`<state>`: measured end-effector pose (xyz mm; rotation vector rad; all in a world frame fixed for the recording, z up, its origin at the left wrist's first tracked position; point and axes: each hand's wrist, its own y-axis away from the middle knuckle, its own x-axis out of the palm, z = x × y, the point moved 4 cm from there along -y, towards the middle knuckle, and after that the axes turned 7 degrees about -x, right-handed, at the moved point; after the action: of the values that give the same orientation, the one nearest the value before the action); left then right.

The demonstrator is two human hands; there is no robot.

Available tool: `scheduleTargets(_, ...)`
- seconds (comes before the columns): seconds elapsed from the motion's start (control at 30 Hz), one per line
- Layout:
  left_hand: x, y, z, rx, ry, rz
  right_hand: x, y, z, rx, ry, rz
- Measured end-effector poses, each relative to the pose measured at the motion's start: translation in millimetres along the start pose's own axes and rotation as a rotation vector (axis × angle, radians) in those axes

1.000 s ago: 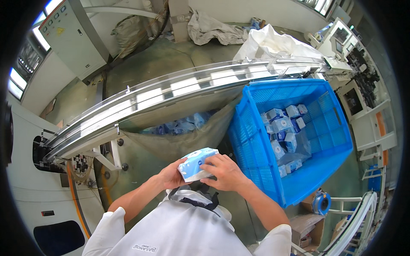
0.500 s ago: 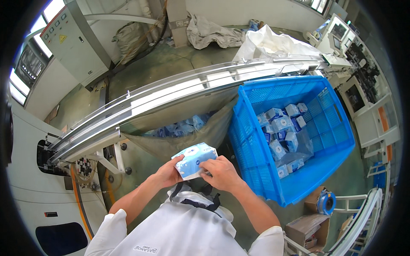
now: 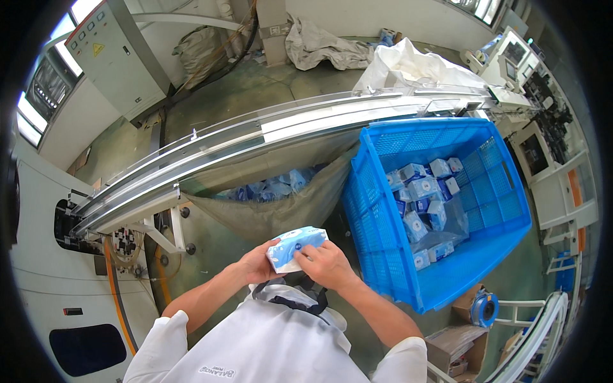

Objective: The person picks up individual packages of tissues from a plastic bin by hand and places them onto a moving conveyor belt.

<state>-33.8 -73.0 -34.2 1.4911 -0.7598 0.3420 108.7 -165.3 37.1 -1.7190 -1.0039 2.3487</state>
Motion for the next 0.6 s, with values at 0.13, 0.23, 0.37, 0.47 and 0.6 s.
scheduleTargets(0.13, -4, -1, 3, 0.109, -0.111, -0.085, 2, 1, -12, 0.060, 0.174, -0.034)
scheduleTargets(0.23, -22, -12, 31, 0.159, -0.188, -0.007, -4, 39, -115, 0.975, -0.161, -0.515)
scheduleTargets(0.37, -16, 16, 35, 0.230, -0.201, 0.318, 48, 40, -94, 0.951, -0.457, -0.336)
scheduleTargets(0.47, -21, 32, 22, 0.192, -0.297, 0.368, 87, 54, -90, 1.076, -0.588, -0.415)
scheduleTargets(0.6, -32, 47, 30, 0.153, -0.278, 0.369, 132, 48, -67, 1.181, -0.898, -0.383)
